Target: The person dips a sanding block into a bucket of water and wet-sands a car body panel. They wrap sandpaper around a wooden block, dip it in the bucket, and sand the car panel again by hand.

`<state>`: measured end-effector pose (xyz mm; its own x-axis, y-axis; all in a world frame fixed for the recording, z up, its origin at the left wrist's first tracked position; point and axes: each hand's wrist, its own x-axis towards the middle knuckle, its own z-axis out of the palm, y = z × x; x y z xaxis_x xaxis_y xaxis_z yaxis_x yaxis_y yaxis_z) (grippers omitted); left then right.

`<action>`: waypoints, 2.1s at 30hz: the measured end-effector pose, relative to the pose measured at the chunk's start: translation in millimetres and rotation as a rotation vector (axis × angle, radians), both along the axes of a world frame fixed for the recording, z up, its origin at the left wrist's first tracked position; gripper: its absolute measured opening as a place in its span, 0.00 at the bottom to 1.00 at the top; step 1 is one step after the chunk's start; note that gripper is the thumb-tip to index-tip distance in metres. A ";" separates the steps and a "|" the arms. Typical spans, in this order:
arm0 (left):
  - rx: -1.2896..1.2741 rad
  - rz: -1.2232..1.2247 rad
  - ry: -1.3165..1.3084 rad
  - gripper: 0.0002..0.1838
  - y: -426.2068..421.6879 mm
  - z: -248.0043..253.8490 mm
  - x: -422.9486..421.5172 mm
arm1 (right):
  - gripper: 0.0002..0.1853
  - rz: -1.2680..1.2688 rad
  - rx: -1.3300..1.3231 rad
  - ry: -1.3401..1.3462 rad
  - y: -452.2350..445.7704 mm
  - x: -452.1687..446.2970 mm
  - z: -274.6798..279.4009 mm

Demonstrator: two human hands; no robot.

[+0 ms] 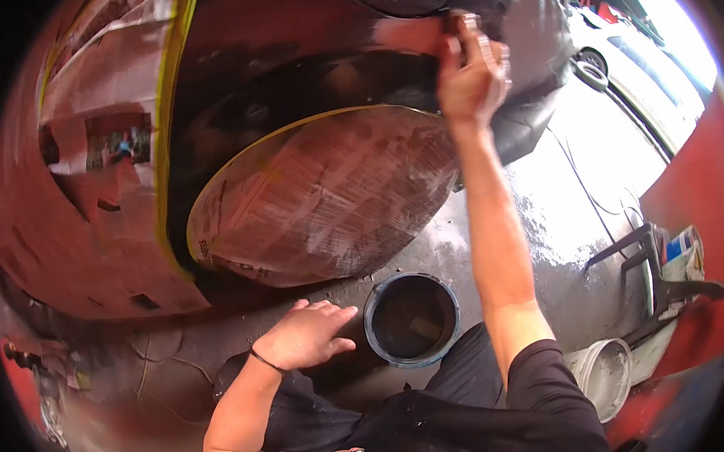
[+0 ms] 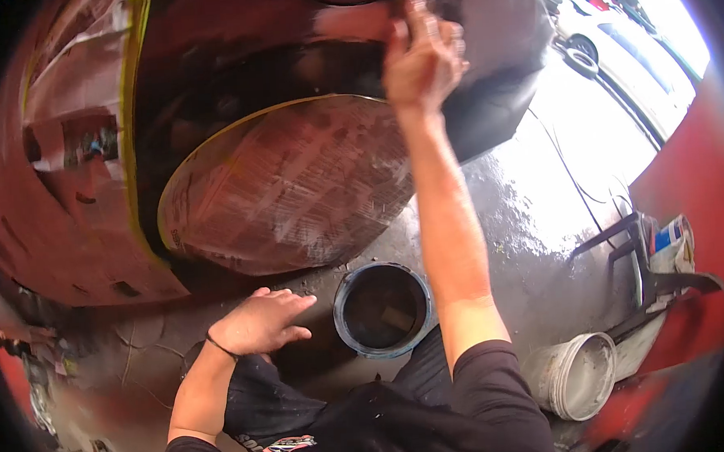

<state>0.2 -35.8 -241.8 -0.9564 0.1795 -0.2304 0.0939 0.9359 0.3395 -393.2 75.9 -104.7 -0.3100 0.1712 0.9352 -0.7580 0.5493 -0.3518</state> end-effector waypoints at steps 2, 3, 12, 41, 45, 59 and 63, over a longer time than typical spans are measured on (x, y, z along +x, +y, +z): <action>0.059 -0.036 0.025 0.36 5.9 -3.8 9.6 | 0.22 -0.019 -0.101 -0.092 0.4 -4.1 20.2; 0.115 -0.042 0.016 0.36 9.6 -4.4 12.0 | 0.23 -0.032 -0.118 -0.123 -6.1 -0.3 18.2; 0.151 -0.190 -0.041 0.32 24.3 -7.9 18.0 | 0.22 0.351 0.089 -0.131 58.2 51.4 -39.1; 1.753 -0.361 0.477 0.18 50.6 19.8 1.2 | 0.15 0.733 0.797 -0.920 126.6 172.7 -379.8; 1.663 -0.311 0.237 0.22 40.5 8.9 15.1 | 0.23 0.776 1.033 -0.912 127.4 169.7 -413.8; 1.653 0.269 0.012 0.26 18.5 -32.5 50.6 | 0.21 0.710 0.883 -0.895 129.0 171.7 -423.2; 1.729 0.201 -0.043 0.25 14.5 -45.9 53.3 | 0.22 0.629 0.864 -0.888 136.6 171.3 -418.0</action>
<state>53.5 -21.4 -287.7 -0.9917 0.1142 0.0589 -0.0038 -0.4838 0.8752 -221.9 212.6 -522.7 -0.6580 -0.7429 0.1229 -0.6604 0.4909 -0.5682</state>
